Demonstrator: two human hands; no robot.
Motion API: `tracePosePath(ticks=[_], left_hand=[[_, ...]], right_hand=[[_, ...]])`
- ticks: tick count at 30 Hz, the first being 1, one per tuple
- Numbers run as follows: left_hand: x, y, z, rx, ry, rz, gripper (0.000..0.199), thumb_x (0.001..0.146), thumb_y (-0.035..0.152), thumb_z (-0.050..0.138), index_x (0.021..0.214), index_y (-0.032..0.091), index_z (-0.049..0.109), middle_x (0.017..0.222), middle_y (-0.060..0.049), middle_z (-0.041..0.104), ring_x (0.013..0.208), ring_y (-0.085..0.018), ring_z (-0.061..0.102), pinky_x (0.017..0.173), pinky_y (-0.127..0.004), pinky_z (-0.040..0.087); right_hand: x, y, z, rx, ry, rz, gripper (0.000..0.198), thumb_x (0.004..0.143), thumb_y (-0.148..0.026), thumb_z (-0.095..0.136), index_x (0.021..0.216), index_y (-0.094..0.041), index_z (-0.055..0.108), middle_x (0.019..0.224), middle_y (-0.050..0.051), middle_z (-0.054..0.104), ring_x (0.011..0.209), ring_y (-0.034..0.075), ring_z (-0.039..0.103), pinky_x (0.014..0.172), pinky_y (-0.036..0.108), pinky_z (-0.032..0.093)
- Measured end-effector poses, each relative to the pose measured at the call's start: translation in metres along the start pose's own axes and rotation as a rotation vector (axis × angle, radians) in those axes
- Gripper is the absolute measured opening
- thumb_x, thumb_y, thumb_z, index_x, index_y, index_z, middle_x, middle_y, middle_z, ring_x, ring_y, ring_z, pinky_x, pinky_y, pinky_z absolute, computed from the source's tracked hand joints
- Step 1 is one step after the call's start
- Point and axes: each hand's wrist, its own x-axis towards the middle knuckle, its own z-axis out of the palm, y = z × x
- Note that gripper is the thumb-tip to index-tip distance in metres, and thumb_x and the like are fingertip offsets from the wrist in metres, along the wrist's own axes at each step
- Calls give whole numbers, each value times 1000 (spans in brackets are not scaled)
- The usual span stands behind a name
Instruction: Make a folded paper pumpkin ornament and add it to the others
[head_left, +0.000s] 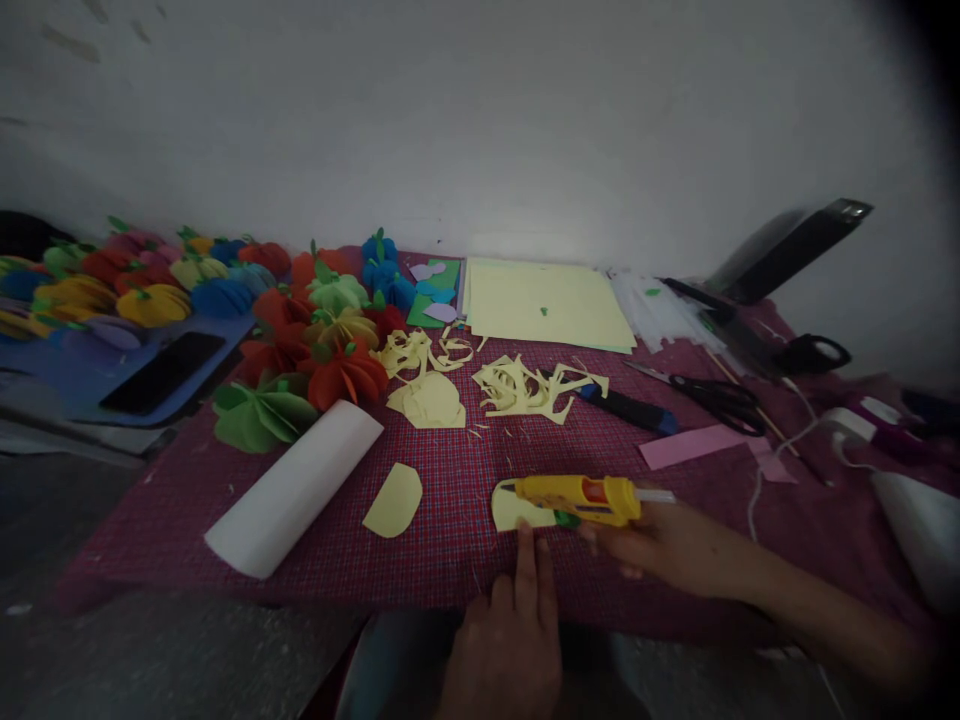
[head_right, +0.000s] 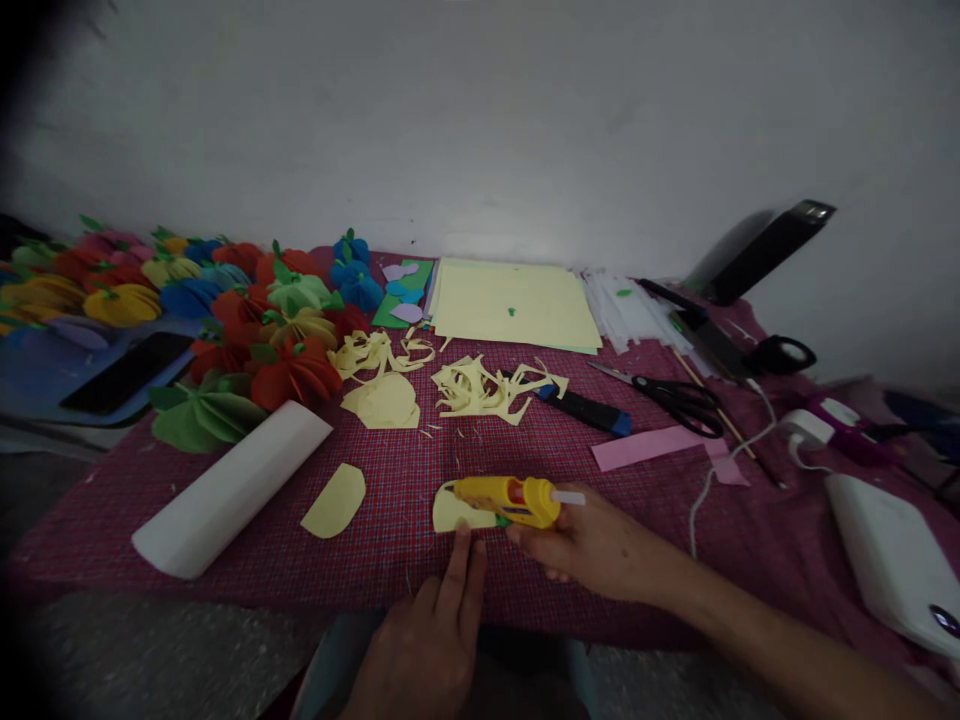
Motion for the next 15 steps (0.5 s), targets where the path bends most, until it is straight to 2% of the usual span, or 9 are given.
tracePosePath(ticks=[6, 9, 15], left_hand=[[0, 1, 0, 12, -32, -1, 50, 78, 14, 51, 128, 13, 50, 135, -17, 47, 59, -11, 55, 41, -21, 48], [0, 0, -1, 16, -34, 0, 49, 78, 15, 51, 127, 14, 51, 136, -16, 46, 59, -11, 55, 41, -20, 48], [1, -1, -2, 17, -20, 4, 49, 78, 14, 52, 127, 13, 51, 134, -15, 49, 59, -11, 55, 41, -20, 48]], right_hand=[[-1, 2, -1, 34, -6, 24, 33, 81, -50, 48, 80, -18, 59, 59, -2, 55, 53, 13, 54, 48, 21, 42], [-3, 3, -2, 28, -4, 29, 32, 81, -49, 48, 76, -18, 57, 57, -3, 54, 52, 12, 53, 48, 21, 42], [-4, 9, -3, 33, 9, -30, 28, 83, -44, 48, 74, -18, 54, 55, -4, 51, 49, 10, 51, 46, 19, 42]])
